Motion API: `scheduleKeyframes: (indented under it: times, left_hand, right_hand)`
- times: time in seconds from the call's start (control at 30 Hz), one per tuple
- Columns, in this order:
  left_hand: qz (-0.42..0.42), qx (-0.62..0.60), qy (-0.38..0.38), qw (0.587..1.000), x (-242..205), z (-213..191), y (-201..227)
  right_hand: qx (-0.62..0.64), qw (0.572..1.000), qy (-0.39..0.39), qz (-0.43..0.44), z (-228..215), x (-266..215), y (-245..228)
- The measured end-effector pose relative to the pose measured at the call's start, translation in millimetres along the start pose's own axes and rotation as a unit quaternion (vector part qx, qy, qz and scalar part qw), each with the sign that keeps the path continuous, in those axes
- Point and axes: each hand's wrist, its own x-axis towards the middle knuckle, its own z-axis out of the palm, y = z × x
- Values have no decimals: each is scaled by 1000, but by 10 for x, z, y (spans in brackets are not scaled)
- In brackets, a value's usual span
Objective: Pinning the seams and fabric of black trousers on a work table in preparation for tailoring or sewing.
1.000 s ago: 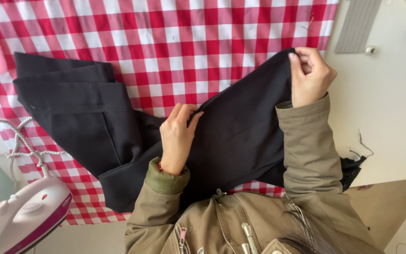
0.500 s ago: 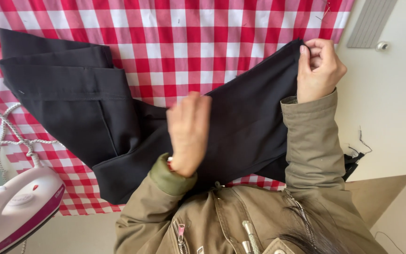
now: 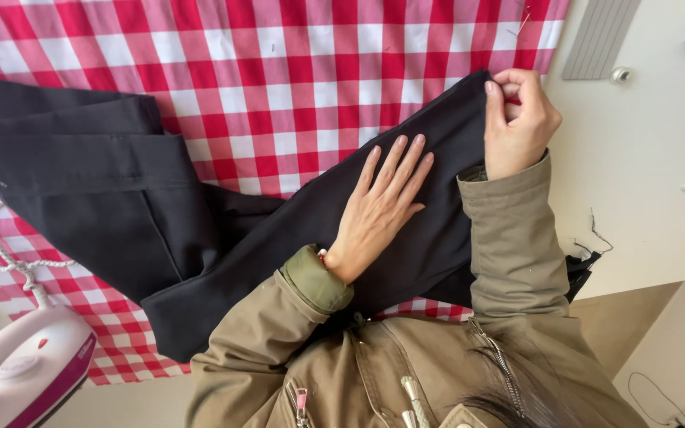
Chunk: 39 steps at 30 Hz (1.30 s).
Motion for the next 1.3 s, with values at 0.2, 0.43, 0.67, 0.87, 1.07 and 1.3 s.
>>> scheduleKeyframes:
  times: [0.2,0.43,0.67,0.87,1.07,1.3]
  left_hand:
    - [-2,18,-12,1000,245,-16,52]
    - [22,8,-4,1000,228,158,15]
    - [29,-7,9,1000,247,176,-22]
    - [23,-20,0,1000,265,136,-16]
    - [23,-10,9,1000,251,116,-11]
    - [35,1,16,999,260,154,-6]
  right_hand:
    - [-14,1000,-9,8,-23,40,-61]
    - [-48,996,-75,-26,-77,144,-169]
    - [-39,997,-61,-35,-26,132,19]
    - [42,994,-103,-12,-58,182,-58]
    - [11,994,-109,-8,-82,233,-61]
    - [-46,993,-91,-54,-512,584,328]
